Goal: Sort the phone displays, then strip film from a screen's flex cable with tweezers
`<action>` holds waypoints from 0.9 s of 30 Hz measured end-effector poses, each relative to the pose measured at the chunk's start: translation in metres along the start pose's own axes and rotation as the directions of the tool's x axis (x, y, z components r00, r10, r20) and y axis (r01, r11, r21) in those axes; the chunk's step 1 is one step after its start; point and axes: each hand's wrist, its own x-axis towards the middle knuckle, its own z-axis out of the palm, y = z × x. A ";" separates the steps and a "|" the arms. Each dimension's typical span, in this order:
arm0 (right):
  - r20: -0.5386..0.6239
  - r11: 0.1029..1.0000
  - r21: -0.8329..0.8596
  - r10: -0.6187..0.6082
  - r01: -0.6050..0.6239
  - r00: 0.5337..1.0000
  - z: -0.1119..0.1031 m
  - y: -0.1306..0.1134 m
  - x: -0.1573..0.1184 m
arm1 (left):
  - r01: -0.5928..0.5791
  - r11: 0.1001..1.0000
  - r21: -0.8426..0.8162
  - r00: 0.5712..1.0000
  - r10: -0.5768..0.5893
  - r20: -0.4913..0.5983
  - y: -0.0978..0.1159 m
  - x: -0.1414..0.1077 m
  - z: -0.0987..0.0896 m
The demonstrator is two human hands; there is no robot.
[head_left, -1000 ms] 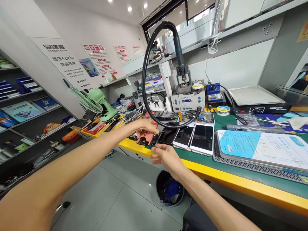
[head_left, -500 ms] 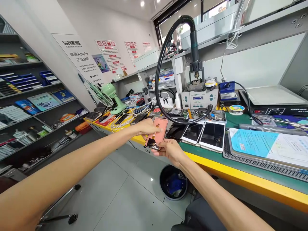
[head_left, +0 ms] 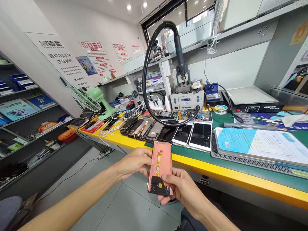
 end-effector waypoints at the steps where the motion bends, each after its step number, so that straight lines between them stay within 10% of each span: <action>1: -0.012 1.000 -0.002 -0.011 0.011 1.000 -0.001 0.001 -0.006 | -0.009 1.000 0.013 1.000 0.009 0.015 -0.002 -0.001 0.004; 10: -0.123 0.996 -0.066 -0.064 0.056 0.990 -0.013 -0.006 -0.040 | -0.084 0.810 0.581 0.924 0.282 -0.259 0.001 0.029 -0.035; 19: -0.145 0.995 -0.094 -0.045 0.031 0.988 -0.008 0.001 -0.050 | -0.090 0.450 0.889 0.926 0.366 -0.092 0.008 0.077 -0.048; 27: -0.103 0.993 -0.081 -0.093 0.085 0.990 -0.015 -0.007 -0.048 | -0.086 0.649 0.756 0.910 0.361 -0.206 0.007 0.070 -0.042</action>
